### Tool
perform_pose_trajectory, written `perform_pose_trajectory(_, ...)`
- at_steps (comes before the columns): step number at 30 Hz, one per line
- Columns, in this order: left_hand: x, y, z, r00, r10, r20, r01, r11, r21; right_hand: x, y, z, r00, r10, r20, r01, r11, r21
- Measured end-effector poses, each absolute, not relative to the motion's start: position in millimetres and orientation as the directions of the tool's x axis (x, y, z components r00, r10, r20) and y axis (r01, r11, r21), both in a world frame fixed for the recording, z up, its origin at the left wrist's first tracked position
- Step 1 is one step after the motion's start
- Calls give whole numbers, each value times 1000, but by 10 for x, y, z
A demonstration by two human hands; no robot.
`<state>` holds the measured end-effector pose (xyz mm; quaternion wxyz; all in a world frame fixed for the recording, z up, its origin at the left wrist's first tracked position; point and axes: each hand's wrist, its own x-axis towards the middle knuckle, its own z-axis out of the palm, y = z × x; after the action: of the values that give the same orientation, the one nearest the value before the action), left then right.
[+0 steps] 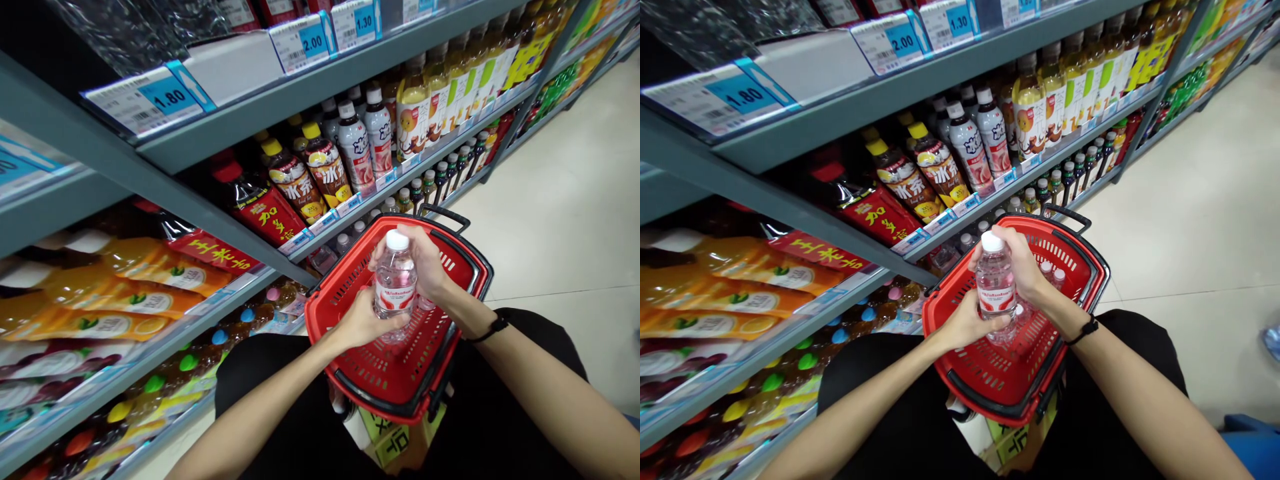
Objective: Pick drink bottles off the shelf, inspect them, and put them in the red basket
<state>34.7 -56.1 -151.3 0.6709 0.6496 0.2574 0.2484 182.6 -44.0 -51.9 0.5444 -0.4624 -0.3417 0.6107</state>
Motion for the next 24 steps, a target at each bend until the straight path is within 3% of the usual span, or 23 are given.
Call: perform_pose_trajectory(24,346,-557,-1488,751,660,-27,54,-20,998,1821,-455,-528,30,989,-147,-319,-130,-939)
